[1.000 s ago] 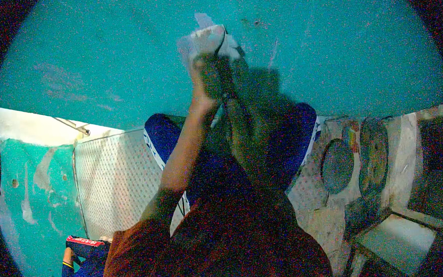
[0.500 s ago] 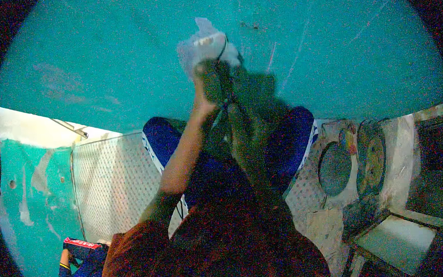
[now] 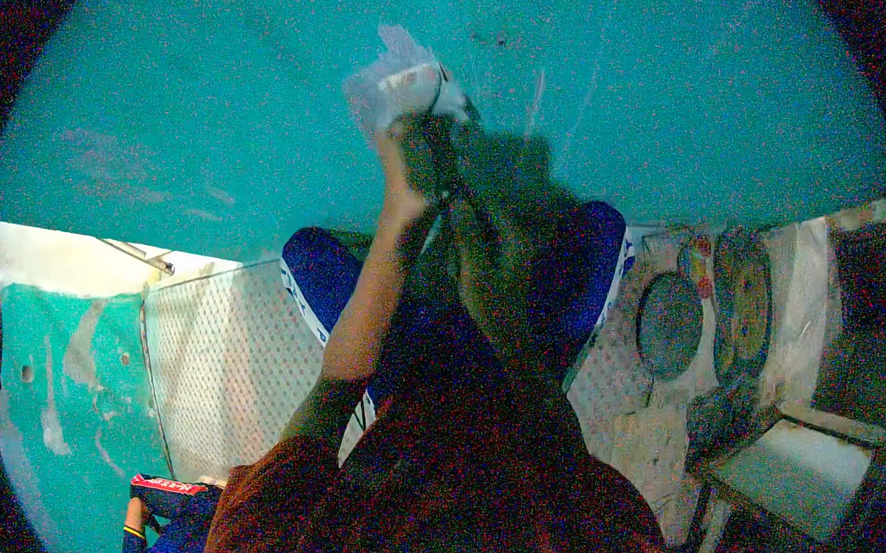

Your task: Using a putty knife to apply compound to a damaged section of a wall.

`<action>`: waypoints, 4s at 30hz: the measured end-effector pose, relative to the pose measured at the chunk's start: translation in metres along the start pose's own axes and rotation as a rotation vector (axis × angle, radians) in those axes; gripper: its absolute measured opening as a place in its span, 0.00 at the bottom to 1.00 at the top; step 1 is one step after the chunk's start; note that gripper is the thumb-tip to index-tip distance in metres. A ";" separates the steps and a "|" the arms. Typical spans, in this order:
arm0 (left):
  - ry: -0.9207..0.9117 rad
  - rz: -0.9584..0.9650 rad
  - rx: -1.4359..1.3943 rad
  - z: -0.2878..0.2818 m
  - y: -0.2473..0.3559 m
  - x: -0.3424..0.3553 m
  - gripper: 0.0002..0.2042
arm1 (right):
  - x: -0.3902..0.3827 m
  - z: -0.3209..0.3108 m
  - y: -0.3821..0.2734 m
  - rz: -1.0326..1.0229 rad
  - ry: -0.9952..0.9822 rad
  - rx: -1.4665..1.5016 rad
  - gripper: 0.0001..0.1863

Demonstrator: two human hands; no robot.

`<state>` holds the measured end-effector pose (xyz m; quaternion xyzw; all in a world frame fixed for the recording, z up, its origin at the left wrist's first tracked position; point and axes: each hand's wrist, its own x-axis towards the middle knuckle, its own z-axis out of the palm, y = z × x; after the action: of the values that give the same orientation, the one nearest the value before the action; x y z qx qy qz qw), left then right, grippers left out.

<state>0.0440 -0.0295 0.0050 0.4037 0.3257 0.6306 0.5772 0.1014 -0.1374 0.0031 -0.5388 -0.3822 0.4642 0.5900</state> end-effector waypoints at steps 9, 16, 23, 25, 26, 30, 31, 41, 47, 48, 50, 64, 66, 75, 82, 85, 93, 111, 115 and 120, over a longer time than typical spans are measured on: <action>-0.081 0.155 0.328 -0.012 -0.008 -0.003 0.10 | -0.001 -0.004 0.010 0.239 -0.004 0.515 0.13; -0.128 0.050 -0.241 -0.001 0.003 0.000 0.09 | 0.008 0.002 0.012 -0.174 0.067 0.031 0.12; -0.102 0.285 0.081 0.000 0.003 0.002 0.13 | 0.005 -0.005 0.006 -0.097 0.002 -0.085 0.13; -0.064 0.071 -0.093 0.000 -0.006 0.005 0.15 | 0.012 -0.012 0.027 -0.221 0.039 -0.159 0.12; -0.070 0.078 -0.098 0.002 -0.010 0.006 0.15 | 0.011 -0.017 0.045 -0.240 0.073 -0.190 0.13; 0.029 -0.052 -0.294 0.000 -0.010 0.007 0.16 | -0.001 0.000 -0.012 0.022 -0.013 -0.039 0.13; -0.023 0.008 -0.196 0.006 0.008 0.001 0.16 | 0.000 -0.004 -0.003 0.036 -0.006 -0.042 0.13; -0.115 0.287 0.073 -0.005 -0.003 0.002 0.13 | 0.008 -0.009 0.010 -0.209 0.023 -0.175 0.14; 0.108 -0.045 -0.316 0.008 0.000 -0.003 0.13 | 0.005 0.002 -0.004 -0.052 -0.001 -0.069 0.14; 0.184 0.030 -0.375 0.013 -0.001 -0.009 0.13 | 0.001 -0.001 -0.003 -0.078 -0.005 -0.076 0.14; -0.112 0.145 -0.090 -0.004 0.000 -0.002 0.12 | -0.006 -0.010 0.011 -0.096 0.016 -0.128 0.14; 0.058 0.056 -0.341 0.013 0.007 0.011 0.12 | 0.006 -0.004 0.006 -0.168 0.028 -0.181 0.14; -0.021 0.036 -0.260 0.023 0.029 0.010 0.12 | 0.013 -0.012 0.002 -0.231 0.045 -0.231 0.14; -0.056 0.045 -0.195 0.013 0.011 0.018 0.13 | 0.016 -0.014 0.020 -0.289 0.045 -0.291 0.13; -0.010 0.181 -0.175 0.008 0.006 0.014 0.13 | 0.005 -0.001 0.007 -0.002 0.067 -0.021 0.15; -0.103 0.026 -0.377 0.020 0.038 0.009 0.05 | 0.016 -0.012 0.013 -0.266 0.076 -0.316 0.15; 0.020 -0.039 -0.121 -0.026 -0.045 0.004 0.13 | 0.005 -0.018 0.071 -0.079 -0.045 -0.217 0.14; -0.154 -0.163 0.236 -0.076 -0.091 -0.024 0.18 | -0.022 -0.037 0.112 -0.047 -0.171 -0.161 0.16; -0.079 -0.180 0.009 -0.066 -0.081 -0.013 0.18 | -0.020 -0.034 0.082 0.065 -0.071 -0.190 0.15; -0.068 -0.237 -0.033 -0.016 -0.010 -0.011 0.18 | -0.013 -0.026 0.033 0.016 -0.115 0.104 0.14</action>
<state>0.0350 -0.0382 -0.0125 0.3740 0.3410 0.5490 0.6651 0.1181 -0.1577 -0.0324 -0.4829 -0.3865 0.5183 0.5906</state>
